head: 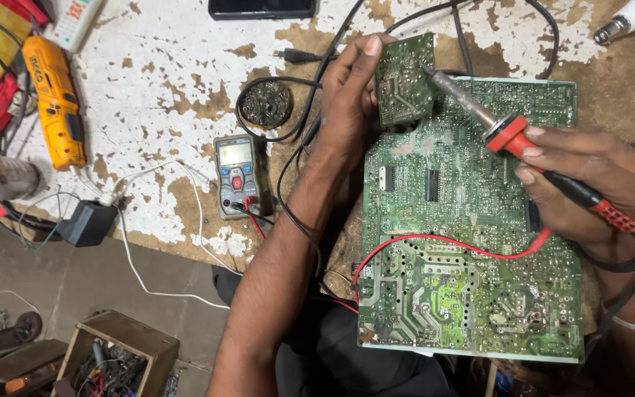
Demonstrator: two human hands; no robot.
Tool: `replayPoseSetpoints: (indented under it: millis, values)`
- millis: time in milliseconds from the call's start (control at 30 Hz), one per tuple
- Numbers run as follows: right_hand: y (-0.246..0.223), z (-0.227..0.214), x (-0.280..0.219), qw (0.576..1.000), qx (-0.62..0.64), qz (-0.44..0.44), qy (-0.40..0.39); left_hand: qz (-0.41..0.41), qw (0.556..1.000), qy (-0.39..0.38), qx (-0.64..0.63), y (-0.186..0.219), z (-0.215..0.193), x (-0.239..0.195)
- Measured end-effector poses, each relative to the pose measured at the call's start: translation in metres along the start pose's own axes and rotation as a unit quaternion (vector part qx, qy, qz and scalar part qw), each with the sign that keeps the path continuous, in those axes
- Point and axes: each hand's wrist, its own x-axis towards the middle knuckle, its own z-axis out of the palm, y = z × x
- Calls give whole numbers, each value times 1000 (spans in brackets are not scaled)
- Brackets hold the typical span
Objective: The person uses a multimeter to test points on a green circuit board, then uses a soldering iron to work on a smaller board section. The person holds the boards and tools with both hands while performing the repair.
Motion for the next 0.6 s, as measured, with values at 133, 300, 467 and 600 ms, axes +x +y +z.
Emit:
replayPoseSetpoints:
  millis: [133,300,467,600]
  values:
    - [26,2,-24,999,7,-33,-27,28,997,-19,65,-6,-7,-1]
    - [41,19,-58,996,18,54,-65,50,995,-28,79,-10,-8,1]
    - [48,20,-71,998,21,40,-51,52,994,-41,82,-9,-7,0]
    - [44,21,-72,995,4,74,-66,54,995,-50,65,-8,-5,-2]
